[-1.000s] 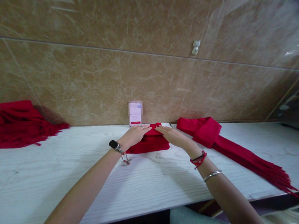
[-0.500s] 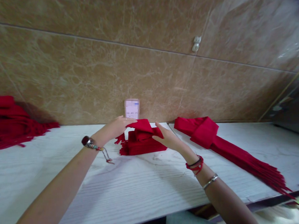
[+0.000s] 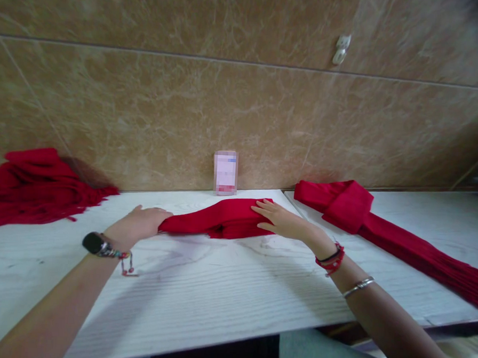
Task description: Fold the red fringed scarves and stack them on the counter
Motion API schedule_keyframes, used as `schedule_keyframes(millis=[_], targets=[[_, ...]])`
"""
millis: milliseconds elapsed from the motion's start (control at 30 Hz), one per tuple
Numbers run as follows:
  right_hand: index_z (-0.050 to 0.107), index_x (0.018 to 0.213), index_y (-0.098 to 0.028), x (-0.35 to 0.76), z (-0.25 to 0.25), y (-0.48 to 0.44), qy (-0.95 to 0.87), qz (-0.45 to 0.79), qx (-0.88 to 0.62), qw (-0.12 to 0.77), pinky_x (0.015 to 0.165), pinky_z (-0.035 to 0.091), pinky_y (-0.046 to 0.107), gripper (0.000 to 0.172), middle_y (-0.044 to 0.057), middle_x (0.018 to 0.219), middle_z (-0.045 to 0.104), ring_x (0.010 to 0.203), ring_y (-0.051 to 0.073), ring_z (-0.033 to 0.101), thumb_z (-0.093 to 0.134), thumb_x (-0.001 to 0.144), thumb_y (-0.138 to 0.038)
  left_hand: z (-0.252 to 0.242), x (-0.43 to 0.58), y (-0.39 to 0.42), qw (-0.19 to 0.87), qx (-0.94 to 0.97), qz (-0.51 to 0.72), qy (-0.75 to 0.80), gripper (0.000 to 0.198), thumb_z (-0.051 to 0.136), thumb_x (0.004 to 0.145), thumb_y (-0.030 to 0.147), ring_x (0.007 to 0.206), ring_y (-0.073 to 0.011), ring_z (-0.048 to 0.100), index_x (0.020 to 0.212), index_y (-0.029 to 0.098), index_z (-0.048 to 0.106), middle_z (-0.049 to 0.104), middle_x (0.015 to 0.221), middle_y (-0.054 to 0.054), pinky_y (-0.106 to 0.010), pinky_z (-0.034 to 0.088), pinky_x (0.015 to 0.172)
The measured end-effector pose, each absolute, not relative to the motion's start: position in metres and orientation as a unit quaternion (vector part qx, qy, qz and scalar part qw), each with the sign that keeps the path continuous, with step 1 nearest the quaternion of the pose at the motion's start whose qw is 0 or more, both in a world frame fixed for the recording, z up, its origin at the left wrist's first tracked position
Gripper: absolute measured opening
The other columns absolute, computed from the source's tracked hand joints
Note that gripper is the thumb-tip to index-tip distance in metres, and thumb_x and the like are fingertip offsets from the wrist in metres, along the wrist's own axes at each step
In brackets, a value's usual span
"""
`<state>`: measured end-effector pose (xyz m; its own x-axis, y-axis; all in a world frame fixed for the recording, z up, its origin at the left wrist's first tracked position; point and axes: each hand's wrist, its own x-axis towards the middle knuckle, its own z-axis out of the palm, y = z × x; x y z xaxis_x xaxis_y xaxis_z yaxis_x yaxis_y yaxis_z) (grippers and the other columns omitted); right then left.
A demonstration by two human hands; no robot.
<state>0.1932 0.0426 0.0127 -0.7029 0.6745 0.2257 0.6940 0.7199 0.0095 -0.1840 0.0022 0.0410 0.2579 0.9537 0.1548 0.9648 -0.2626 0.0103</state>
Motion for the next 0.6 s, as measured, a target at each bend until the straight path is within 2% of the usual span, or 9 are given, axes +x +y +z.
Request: schedule_keyframes(millis=[33,100,167,233,333,433,533,600], targets=[[0.040,0.134,-0.016,0.192,0.015,0.041,-0.920,-0.051,-0.375,0.104,0.105,0.027,0.047,0.054,0.015,0.138,0.040,0.130,0.028,0.031,0.043,0.088,-0.044,0.040,-0.178,-0.004,0.026,-0.788,-0.011,-0.615,0.038,0.050,0.078,0.011,0.113,-0.0246,0.052,0.115,0.020,0.057,0.057,0.123,-0.006,-0.043,0.034,0.096],[0.038,0.135,-0.016,0.186,0.021,0.038,-0.914,-0.062,-0.383,0.118,0.106,0.024,0.049,0.057,0.015,0.142,0.033,0.132,0.029,0.025,0.040,0.088,-0.048,0.038,-0.157,-0.011,-0.008,-0.805,0.059,-0.590,0.058,0.055,0.077,0.021,0.128,-0.0275,0.034,0.133,0.019,0.039,0.035,0.141,-0.012,-0.041,0.031,0.100],[0.035,0.137,-0.016,0.178,0.027,0.035,-0.910,-0.062,-0.388,0.129,0.106,0.022,0.050,0.059,0.015,0.145,0.026,0.134,0.029,0.020,0.035,0.089,-0.050,0.036,-0.128,-0.011,0.001,-0.840,0.021,-0.543,0.062,0.048,0.084,0.037,0.134,-0.0270,0.020,0.139,0.017,0.027,0.022,0.146,-0.013,-0.042,0.026,0.104],[0.033,0.138,-0.013,0.170,0.029,0.035,-0.913,-0.040,-0.390,0.110,0.107,0.022,0.048,0.061,0.016,0.144,0.028,0.133,0.028,0.021,0.033,0.090,-0.050,0.031,-0.096,-0.007,0.018,-0.865,-0.045,-0.499,0.065,0.041,0.088,0.044,0.136,-0.0256,0.013,0.142,0.015,0.018,0.014,0.148,-0.013,-0.041,0.023,0.106],[0.033,0.137,-0.007,0.165,0.027,0.039,-0.918,-0.001,-0.393,0.057,0.107,0.023,0.044,0.066,0.019,0.141,0.033,0.131,0.028,0.027,0.035,0.088,-0.051,0.019,-0.059,0.003,0.015,-0.878,-0.106,-0.467,0.070,0.041,0.088,0.047,0.136,-0.0267,0.006,0.142,0.013,0.013,0.008,0.149,-0.015,-0.042,0.021,0.106],[0.032,0.137,-0.003,0.176,0.023,0.042,-0.909,0.011,-0.416,0.031,0.108,0.024,0.042,0.072,0.021,0.140,0.032,0.131,0.029,0.027,0.039,0.086,-0.053,0.005,-0.046,0.010,-0.026,-0.895,-0.083,-0.438,0.068,0.043,0.088,0.045,0.137,-0.0255,0.005,0.141,0.012,0.017,0.011,0.149,-0.014,-0.039,0.022,0.107],[0.030,0.137,-0.001,0.199,0.020,0.044,-0.880,0.032,-0.473,0.007,0.106,0.027,0.042,0.078,0.022,0.141,0.030,0.130,0.031,0.029,0.042,0.083,-0.057,-0.004,-0.049,0.013,-0.028,-0.900,-0.085,-0.427,0.062,0.042,0.090,0.040,0.137,-0.0245,0.006,0.140,0.010,0.020,0.012,0.149,-0.014,-0.038,0.021,0.107],[0.029,0.138,-0.003,0.213,0.021,0.045,-0.860,0.055,-0.507,0.008,0.105,0.030,0.042,0.080,0.022,0.141,0.031,0.127,0.032,0.034,0.046,0.081,-0.057,-0.003,-0.052,0.016,-0.015,-0.902,-0.098,-0.421,0.057,0.038,0.091,0.040,0.136,-0.0244,0.012,0.139,0.011,0.026,0.019,0.147,-0.013,-0.039,0.022,0.107]])
